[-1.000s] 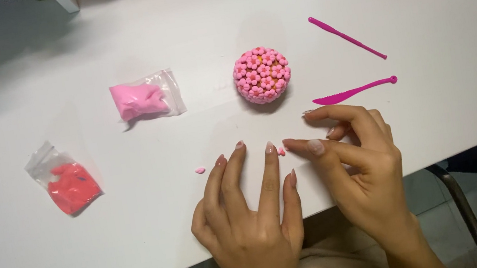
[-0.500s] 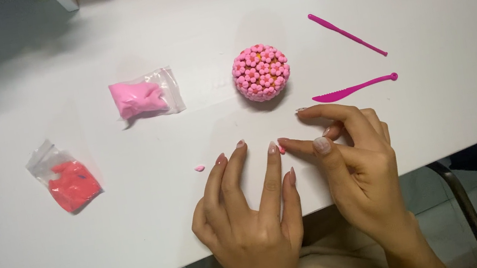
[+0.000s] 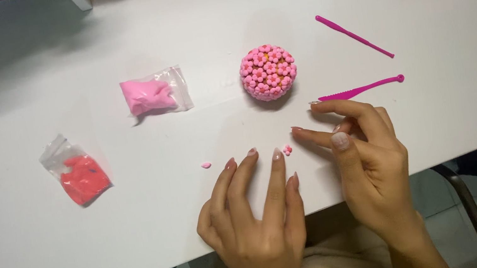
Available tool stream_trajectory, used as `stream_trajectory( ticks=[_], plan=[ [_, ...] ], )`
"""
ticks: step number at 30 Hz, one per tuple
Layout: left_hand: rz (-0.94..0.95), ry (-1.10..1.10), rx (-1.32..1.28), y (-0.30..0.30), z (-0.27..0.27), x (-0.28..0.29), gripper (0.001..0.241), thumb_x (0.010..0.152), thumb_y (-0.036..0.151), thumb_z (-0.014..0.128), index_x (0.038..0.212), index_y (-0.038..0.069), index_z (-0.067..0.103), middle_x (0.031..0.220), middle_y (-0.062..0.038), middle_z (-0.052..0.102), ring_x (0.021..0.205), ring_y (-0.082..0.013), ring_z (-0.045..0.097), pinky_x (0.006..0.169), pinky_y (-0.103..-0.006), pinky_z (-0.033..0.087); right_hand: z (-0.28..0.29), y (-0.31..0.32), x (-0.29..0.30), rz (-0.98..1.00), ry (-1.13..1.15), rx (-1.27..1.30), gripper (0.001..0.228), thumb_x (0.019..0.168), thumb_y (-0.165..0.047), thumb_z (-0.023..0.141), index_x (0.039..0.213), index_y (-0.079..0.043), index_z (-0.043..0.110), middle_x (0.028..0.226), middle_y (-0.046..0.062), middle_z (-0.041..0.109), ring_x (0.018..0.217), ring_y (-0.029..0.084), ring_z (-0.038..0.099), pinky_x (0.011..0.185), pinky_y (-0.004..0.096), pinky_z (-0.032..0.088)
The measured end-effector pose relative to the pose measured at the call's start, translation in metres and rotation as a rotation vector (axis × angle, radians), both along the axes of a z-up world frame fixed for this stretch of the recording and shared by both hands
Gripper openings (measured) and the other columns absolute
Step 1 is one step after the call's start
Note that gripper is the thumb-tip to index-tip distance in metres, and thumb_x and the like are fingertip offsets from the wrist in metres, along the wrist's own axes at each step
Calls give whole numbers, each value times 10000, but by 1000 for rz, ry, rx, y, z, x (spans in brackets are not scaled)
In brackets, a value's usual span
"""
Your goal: Decorating a small pink object by precisely placing tiny clay pieces onto its surface.
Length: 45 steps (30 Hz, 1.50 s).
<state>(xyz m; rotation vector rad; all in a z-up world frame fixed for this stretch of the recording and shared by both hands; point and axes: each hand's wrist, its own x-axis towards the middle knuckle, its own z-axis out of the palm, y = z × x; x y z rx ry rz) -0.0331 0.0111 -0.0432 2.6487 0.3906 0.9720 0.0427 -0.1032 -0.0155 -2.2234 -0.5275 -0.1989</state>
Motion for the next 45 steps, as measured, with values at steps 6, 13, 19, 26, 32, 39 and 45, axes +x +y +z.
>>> stream_trajectory(
  ticks=[6,13,19,26,32,39,45],
  plan=[
    [256,59,-42,32,2,-5,275,962,276,782,1235,246,761,1239,7,679,1139,-230,607,935,-403,404,-3,-7,-2,-25,20,93,450,1107,-212,368,1155,10,756,1287,103,629,1019,195,497,941,303,432],
    [294,50,-152,39,4,-1,116,927,239,838,993,328,803,1158,103,664,1079,-157,598,891,-386,332,-1,-11,-6,-47,22,169,441,1095,-221,398,1096,16,769,1227,114,612,951,182,525,874,287,454],
    [-104,-63,-601,25,30,-4,76,895,187,758,968,188,781,1018,9,710,979,-164,649,954,-317,430,-5,-17,-16,104,-98,194,180,928,-137,682,1073,-64,758,1092,150,683,1037,244,640,867,302,541],
    [-347,35,-1372,-5,32,-9,108,885,199,765,809,125,789,929,-18,686,851,-132,696,749,-238,582,6,-30,-26,151,-172,205,208,833,-186,791,1029,-118,777,1040,58,688,943,184,608,785,259,507],
    [-352,14,-1280,-8,30,-12,74,876,174,780,817,131,788,899,-22,682,842,-131,677,789,-253,545,14,-36,-29,142,-268,168,170,771,-170,842,921,-120,781,942,54,685,868,196,601,737,271,473],
    [-412,198,-1462,4,42,-14,83,870,166,790,842,100,831,898,-18,667,804,-128,703,762,-242,604,15,-38,-32,129,-458,105,120,817,-144,822,921,-172,768,934,18,663,895,191,462,716,275,421],
    [-384,341,-1565,14,46,-12,47,807,129,863,814,85,875,835,-8,658,761,-129,677,732,-243,551,5,-32,-37,3,-591,12,30,853,-230,770,828,-223,755,893,-78,623,897,160,399,852,338,409]
  ],
)
